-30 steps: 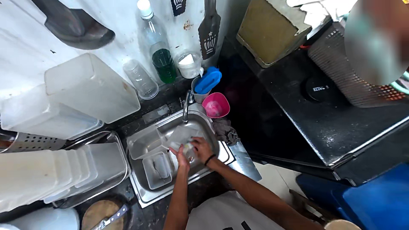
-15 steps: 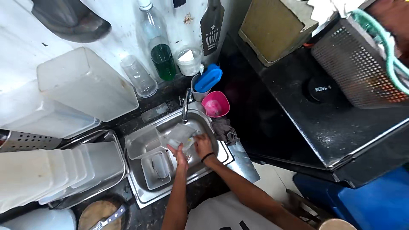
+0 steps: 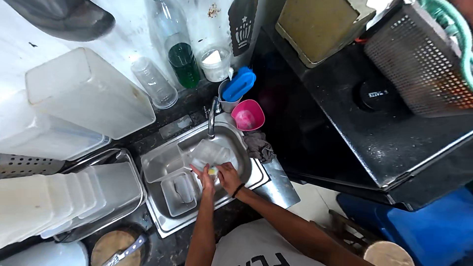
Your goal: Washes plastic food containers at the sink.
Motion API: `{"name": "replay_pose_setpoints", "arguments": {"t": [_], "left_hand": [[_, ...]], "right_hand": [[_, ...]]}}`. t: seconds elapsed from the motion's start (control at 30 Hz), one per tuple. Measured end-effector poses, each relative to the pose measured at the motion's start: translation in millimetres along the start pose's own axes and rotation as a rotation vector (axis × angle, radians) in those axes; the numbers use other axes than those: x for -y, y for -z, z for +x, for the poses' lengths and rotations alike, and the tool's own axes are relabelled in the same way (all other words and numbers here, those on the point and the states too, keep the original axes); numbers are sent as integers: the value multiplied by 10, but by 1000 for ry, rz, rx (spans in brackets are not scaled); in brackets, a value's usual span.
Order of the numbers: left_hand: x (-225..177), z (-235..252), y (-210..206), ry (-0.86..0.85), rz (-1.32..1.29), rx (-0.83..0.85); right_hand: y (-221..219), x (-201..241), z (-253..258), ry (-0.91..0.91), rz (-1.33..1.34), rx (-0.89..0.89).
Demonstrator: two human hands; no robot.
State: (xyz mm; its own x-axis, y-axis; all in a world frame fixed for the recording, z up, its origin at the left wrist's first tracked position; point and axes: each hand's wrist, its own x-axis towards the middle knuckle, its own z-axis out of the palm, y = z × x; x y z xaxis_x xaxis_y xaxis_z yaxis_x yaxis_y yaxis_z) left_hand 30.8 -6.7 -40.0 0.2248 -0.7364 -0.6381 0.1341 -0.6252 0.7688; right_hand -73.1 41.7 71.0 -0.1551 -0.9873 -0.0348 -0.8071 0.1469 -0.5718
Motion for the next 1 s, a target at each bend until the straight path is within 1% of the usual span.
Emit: {"name": "replay_pose_setpoints", "arguments": {"t": [0.03,0.07,0.13,0.2,0.23,0.27,0.3,0.37,0.47,0.53,0.57,0.6,0.67,0.7,0.73,0.77,0.8,0.87,0.93,1.0], "left_hand": [[21,11,12,-6,30,4],[35,12,26,-6,50,3],[33,10,28,4,58,-13],[-9,0,15,20,51,-23],[-21,2,8,30,43,-26],[-24,10,4,40,35,-30],[-23,19,7,50,29,-30],[12,49,24,54,14,-25],[34,56,57,53,32,-24],[-40,6,52,60,41,-16],[-120,-58,37,71,43,-12],[-183,-108,26,90,40,-10],[-242,-164,19,127,25,-9],[-233,-159,16,130,20,-12],[-205,-137,14,126,17,-13],[-153,-98,20,116,12,-13],[-70,-29,33,101,6,-10],[-11,16,67,81,13,5],[-8,24,89,72,47,23],[15,50,90,57,74,25]], "right_hand": [[-131,-208,66,-76,169,3],[-115,-327,171,-237,264,96],[-36,-477,398,-569,453,175],[-2,-572,508,-830,720,169],[-32,-631,506,-891,822,150],[-73,-706,491,-884,878,145],[-109,-772,482,-837,878,140],[-141,-837,518,-763,789,110],[-204,-889,588,-785,751,96],[-226,-895,595,-776,758,104],[-161,-830,584,-760,750,121],[7,-676,579,-759,730,156],[472,-267,622,-835,700,294],[498,-208,611,-829,685,309],[348,-274,572,-790,667,301],[99,-397,507,-736,646,292],[-81,-463,469,-717,639,333],[-304,-533,440,-739,630,388],[-260,-610,540,-809,600,354],[-176,-703,661,-881,590,257]]}}
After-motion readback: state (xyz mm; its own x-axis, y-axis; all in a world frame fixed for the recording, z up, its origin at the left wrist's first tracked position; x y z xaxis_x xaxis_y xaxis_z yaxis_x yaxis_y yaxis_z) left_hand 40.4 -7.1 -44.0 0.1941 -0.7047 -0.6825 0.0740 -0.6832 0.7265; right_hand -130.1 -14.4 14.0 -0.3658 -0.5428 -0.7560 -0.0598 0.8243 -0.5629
